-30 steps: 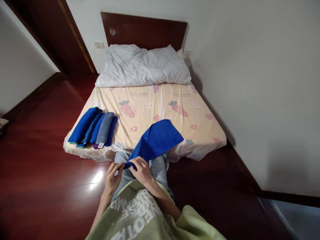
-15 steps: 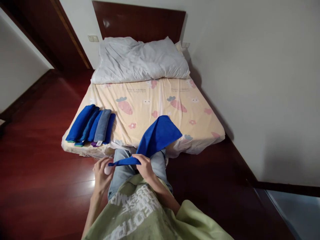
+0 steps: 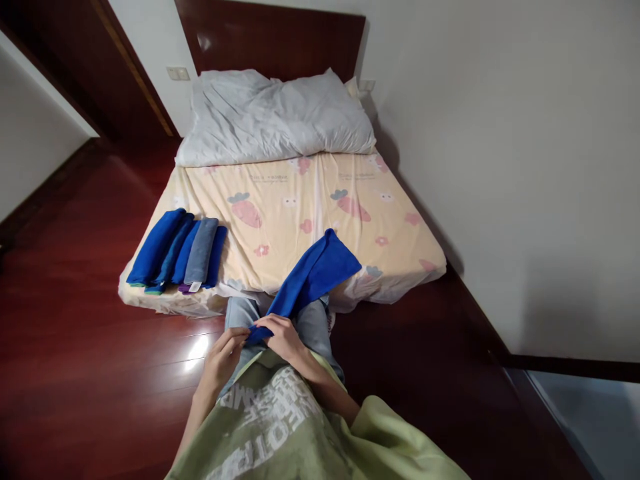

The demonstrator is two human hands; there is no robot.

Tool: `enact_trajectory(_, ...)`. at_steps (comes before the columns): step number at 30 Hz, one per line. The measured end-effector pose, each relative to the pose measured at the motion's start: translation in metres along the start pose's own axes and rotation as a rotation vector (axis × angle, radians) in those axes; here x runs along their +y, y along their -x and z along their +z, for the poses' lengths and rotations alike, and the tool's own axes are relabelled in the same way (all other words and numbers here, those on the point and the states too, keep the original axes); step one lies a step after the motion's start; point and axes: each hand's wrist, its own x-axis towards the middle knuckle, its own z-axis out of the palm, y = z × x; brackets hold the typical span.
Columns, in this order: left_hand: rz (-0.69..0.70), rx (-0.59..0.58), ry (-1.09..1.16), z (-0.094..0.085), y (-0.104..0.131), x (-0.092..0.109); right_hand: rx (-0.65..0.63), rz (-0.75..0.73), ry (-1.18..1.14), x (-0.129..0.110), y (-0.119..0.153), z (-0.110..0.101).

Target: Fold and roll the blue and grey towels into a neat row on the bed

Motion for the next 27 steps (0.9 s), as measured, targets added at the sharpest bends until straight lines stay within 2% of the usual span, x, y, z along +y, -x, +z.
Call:
enact_trajectory(3,-0.051,0.199,-0.016,-0.01,0.004,0.0,-0.047,-0.013,0.034,0.002,-0.002,-0.003)
enact_trajectory(5,-0.07,0.321,-0.038,-0.022,0.007,0.003,-0.075,0.005,0.075,0.006,-0.004,-0.007)
enact_trajectory(7,-0.091,0.393,-0.063,-0.039,0.01,0.005,-0.077,0.036,0.119,0.016,-0.007,-0.015)
enact_trajectory(11,-0.16,0.461,-0.096,-0.072,0.015,0.009,-0.025,0.066,0.251,0.059,-0.009,-0.038)
enact_trajectory(13,-0.181,0.471,-0.101,-0.083,0.017,0.009,0.021,0.098,0.326,0.087,-0.007,-0.05)
enact_trajectory(15,-0.182,0.488,-0.105,-0.09,0.02,0.008,0.005,0.144,0.406,0.112,-0.003,-0.06)
enact_trajectory(18,-0.17,0.553,-0.098,-0.094,0.027,0.003,-0.199,0.192,0.518,0.137,0.005,-0.064)
enact_trajectory(21,-0.209,0.675,-0.083,-0.097,0.036,-0.002,-0.409,0.205,0.568,0.148,0.009,-0.057)
enact_trajectory(24,-0.261,0.813,-0.064,-0.099,0.045,-0.007,-0.515,0.269,0.624,0.156,0.005,-0.047)
enact_trajectory(27,-0.293,0.837,-0.036,-0.101,0.053,-0.01,-0.571,0.336,0.65,0.166,-0.007,-0.043)
